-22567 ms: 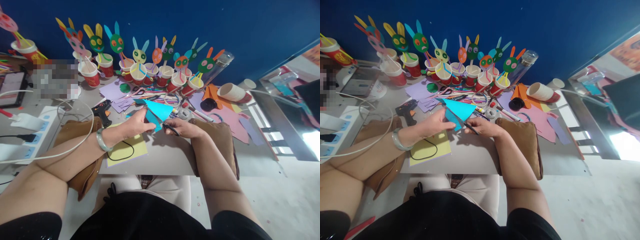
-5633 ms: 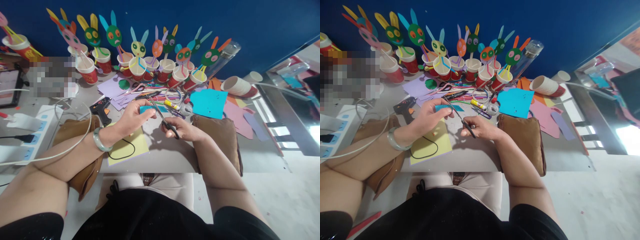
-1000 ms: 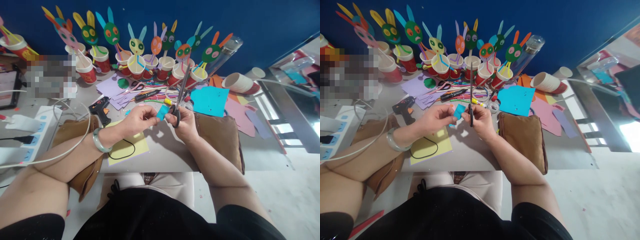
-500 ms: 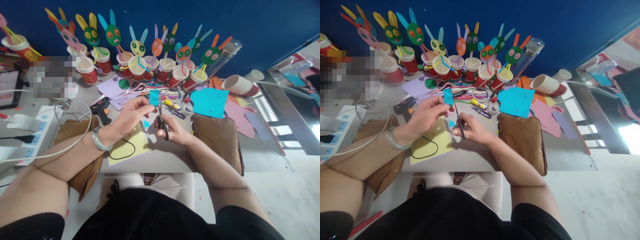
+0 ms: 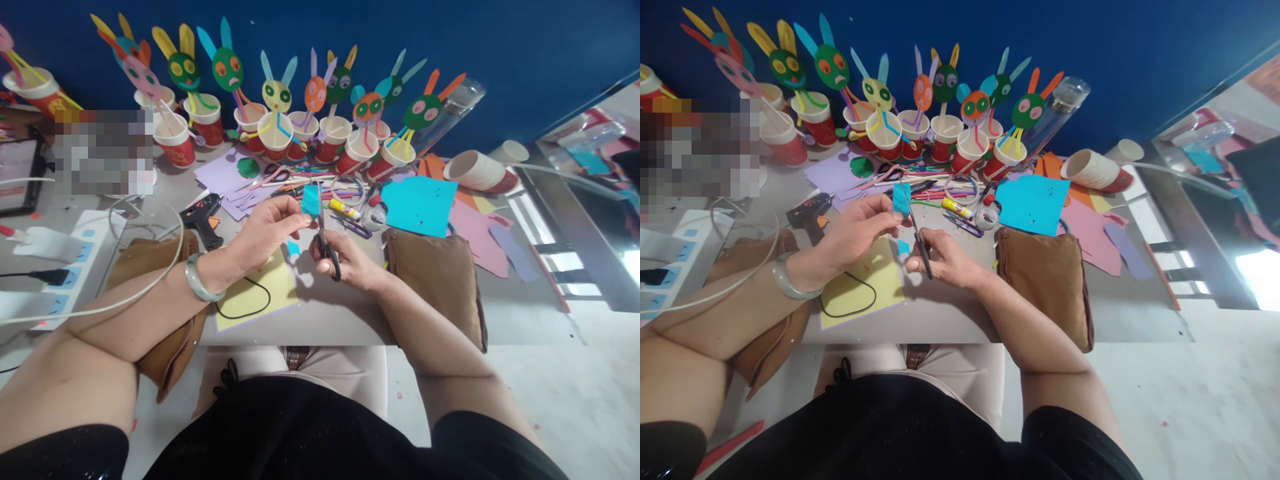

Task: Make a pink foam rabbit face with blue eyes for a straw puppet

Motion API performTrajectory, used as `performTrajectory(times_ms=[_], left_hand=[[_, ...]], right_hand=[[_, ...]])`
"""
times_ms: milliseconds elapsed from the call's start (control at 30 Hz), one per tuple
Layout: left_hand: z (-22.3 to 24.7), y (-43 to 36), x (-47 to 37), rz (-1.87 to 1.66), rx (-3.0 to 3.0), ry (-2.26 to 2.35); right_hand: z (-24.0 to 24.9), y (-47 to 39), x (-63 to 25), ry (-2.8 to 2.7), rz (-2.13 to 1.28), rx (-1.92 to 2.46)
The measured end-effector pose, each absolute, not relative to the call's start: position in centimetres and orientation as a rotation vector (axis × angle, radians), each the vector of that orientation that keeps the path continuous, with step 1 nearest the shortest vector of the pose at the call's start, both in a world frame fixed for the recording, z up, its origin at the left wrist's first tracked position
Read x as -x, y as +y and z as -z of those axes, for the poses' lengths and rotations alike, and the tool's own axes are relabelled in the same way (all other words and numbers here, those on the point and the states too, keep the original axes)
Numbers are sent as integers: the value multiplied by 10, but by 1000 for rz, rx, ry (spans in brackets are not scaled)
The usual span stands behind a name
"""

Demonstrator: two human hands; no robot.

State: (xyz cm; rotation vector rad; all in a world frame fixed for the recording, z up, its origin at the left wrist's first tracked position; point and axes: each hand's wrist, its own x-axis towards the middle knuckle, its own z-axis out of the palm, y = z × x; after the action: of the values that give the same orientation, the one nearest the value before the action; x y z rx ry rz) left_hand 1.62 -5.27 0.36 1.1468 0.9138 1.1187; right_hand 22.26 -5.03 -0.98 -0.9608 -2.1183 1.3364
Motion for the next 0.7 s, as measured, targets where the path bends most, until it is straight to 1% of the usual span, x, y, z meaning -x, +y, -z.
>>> performTrajectory(times_ms=[700], left_hand=[[-2,-53,-17,-1078,-1064,904]], right_hand=[[14,-51,-222,-2087,-1338,993]])
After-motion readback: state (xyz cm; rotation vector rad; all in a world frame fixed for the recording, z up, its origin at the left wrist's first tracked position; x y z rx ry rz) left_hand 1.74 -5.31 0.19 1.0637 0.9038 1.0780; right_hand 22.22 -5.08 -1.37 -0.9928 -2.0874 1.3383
